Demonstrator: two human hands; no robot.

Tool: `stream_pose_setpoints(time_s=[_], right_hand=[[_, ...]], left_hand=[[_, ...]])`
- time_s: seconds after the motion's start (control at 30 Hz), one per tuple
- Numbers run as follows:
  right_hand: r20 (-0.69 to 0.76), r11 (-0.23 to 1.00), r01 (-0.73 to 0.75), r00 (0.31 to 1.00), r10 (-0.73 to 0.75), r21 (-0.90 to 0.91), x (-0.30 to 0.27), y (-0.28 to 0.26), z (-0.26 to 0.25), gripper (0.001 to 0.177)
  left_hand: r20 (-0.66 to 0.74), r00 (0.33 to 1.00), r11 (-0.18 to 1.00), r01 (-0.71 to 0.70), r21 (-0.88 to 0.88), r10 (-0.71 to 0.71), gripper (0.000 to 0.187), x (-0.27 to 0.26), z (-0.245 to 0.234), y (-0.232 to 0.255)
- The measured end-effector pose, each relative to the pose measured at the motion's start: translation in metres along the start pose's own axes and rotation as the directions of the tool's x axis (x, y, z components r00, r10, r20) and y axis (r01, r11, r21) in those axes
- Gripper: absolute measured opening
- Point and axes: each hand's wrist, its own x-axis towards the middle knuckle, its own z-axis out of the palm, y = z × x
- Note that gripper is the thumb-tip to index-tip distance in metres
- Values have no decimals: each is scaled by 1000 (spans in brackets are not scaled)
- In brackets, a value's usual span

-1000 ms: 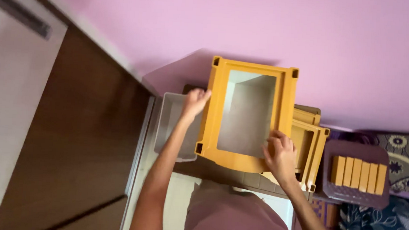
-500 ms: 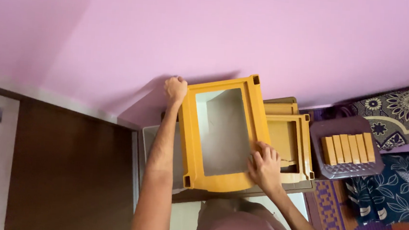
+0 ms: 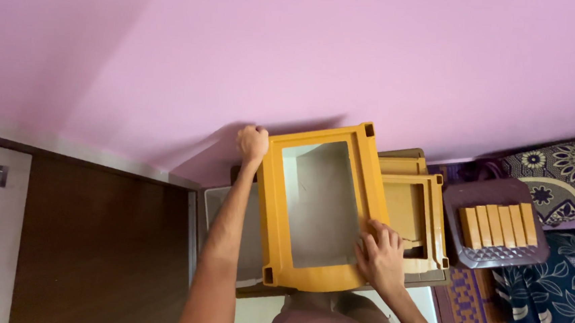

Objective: The person assembles modular storage containers by placing white bins into yellow frames and attaching yellow lids. They repeatedly open and close the lids and adjust the components on a low table.

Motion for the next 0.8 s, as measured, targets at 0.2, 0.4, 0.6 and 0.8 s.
stream_pose_setpoints(time_s=[0.2, 0.4, 0.6, 0.8], right_hand=[[-3, 1000, 5, 1000, -5, 9, -1, 3, 0, 32], [-25, 999, 16, 1000, -15, 32, -5, 7, -1, 28], [-43, 999, 14, 999, -12, 48, -5, 5, -2, 27], [-67, 996, 67, 996, -63, 57, -3, 4, -4, 29]], left_hand=[[3, 1000, 999, -30, -16, 30, 33, 6, 6, -5], [-59, 998, 998, -22, 51, 25, 39, -8, -7, 14], [-94, 993, 997, -64, 45, 68, 52, -45, -14, 3], [14, 997, 997, 80, 8, -80, 68, -53, -19, -14]])
